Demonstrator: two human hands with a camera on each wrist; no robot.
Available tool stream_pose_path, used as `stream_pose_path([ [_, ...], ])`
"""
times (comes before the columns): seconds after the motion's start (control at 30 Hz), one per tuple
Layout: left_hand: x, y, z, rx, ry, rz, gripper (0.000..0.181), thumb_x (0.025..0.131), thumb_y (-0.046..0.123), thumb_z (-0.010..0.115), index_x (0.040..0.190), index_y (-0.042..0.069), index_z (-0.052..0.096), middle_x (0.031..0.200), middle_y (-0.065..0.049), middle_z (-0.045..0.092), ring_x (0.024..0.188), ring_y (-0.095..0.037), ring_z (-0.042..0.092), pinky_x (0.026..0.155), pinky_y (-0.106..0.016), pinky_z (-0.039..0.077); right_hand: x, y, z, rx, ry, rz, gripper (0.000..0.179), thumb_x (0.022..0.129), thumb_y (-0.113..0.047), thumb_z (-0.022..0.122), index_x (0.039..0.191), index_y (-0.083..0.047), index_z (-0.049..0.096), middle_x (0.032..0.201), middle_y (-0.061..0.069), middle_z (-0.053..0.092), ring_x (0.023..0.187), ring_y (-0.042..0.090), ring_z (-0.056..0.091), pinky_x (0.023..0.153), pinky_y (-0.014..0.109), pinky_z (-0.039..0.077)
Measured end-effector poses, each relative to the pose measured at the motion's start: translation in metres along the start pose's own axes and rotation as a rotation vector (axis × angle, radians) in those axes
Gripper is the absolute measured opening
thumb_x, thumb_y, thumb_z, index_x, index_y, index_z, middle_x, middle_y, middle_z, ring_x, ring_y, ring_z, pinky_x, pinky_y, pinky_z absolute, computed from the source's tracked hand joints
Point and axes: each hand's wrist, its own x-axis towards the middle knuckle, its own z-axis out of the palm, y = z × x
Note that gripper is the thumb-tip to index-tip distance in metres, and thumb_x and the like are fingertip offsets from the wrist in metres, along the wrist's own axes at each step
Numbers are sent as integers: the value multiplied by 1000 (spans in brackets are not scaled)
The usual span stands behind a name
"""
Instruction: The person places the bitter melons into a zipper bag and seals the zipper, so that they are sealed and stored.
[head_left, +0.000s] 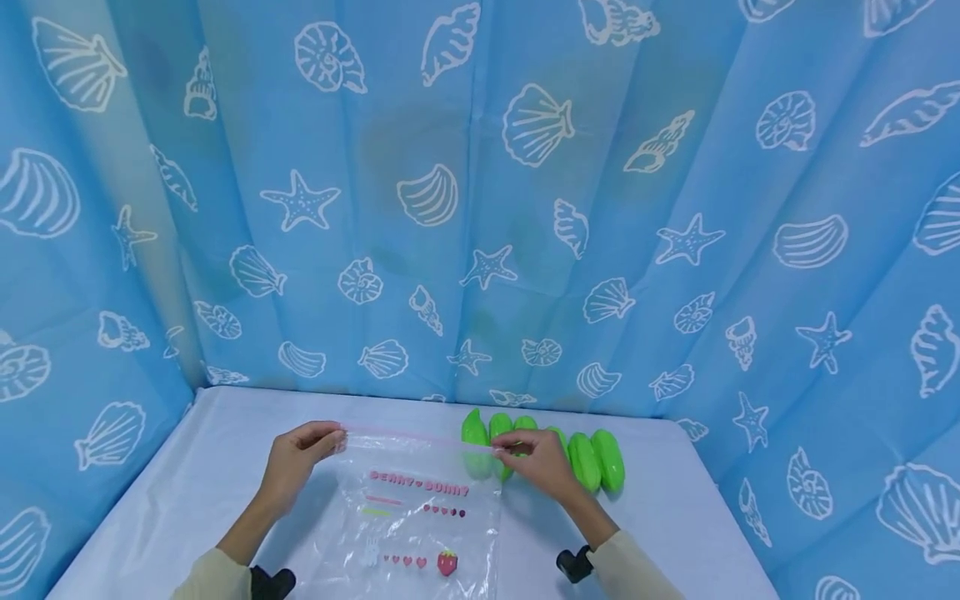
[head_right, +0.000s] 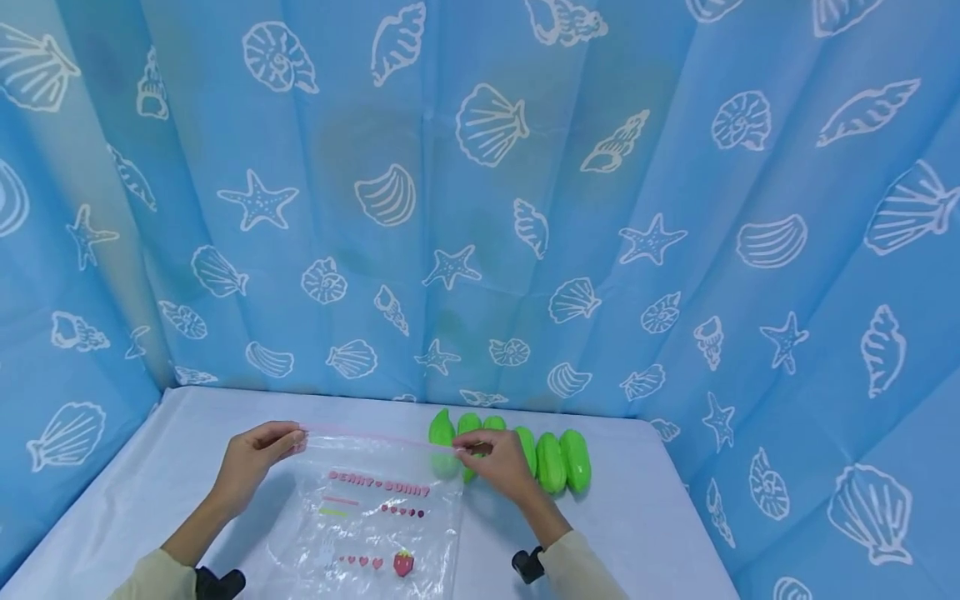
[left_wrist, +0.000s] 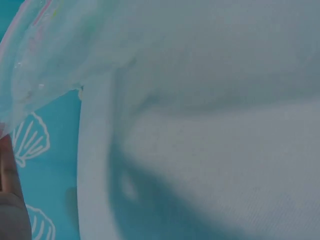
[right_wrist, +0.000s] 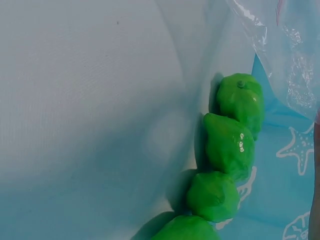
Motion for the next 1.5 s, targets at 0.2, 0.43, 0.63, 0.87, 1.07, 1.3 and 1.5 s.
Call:
stream_pose_path([
  [0.2, 7, 8, 1, 231, -23, 184, 33, 93, 32, 68, 119, 11, 64, 112, -6, 67, 97, -20, 66, 78, -35, 58, -4, -29, -6, 6, -15, -26, 16, 85, 2, 72, 101, -2, 74, 98, 12, 72, 92, 30, 67, 79, 35, 57],
  [0.43, 13, 21, 5, 335, -47, 387, 14, 92, 19, 69, 104, 13, 74, 104, -1, 69, 97, -23, 65, 77, -41, 58, -3, -41, -8, 22, -36, -56, 16, 86, 4, 71, 101, -2, 74, 96, 15, 70, 92, 34, 66, 80, 38, 57],
  [0.63, 17, 19, 6, 442, -117, 484, 2, 85, 9, 77, 85, 11, 76, 94, 3, 66, 86, -17, 64, 73, -29, 58, -2, -41, -5, 35, -41, -65, 16, 85, 6, 70, 99, -1, 74, 97, 18, 70, 93, 34, 66, 80, 43, 56],
  [0.87, 19, 21, 12, 553, -260, 563, 7, 83, 5, 76, 77, 7, 75, 95, -2, 61, 80, -11, 56, 68, -24, 55, -3, -38, -1, 50, -34, -62, 16, 84, 6, 71, 98, -2, 74, 97, 17, 70, 94, 33, 66, 82, 41, 56],
  [1.07, 21, 30, 15, 660, -377, 528, 6, 84, 8, 76, 79, 6, 78, 97, -4, 60, 81, -13, 55, 69, -26, 54, 0, -34, 5, 38, -17, -41, 16, 83, 7, 72, 97, -1, 74, 97, 16, 71, 94, 33, 67, 83, 42, 56],
  [1.3, 18, 35, 18, 722, -468, 616, 8, 85, 19, 74, 79, 16, 79, 79, 16, 54, 75, -9, 51, 65, -23, 50, 5, -7, 10, 13, -2, -68, 17, 83, -1, 76, 97, -11, 76, 96, 2, 72, 92, 24, 68, 80, 36, 57],
  [1.5, 19, 47, 27, 673, -616, 602, 15, 90, 18, 63, 91, 16, 78, 78, 19, 62, 67, -2, 50, 60, -21, 47, 6, -1, 10, 10, 5, -65, 17, 83, -7, 77, 96, -18, 77, 95, -6, 72, 92, 14, 67, 79, 29, 57],
])
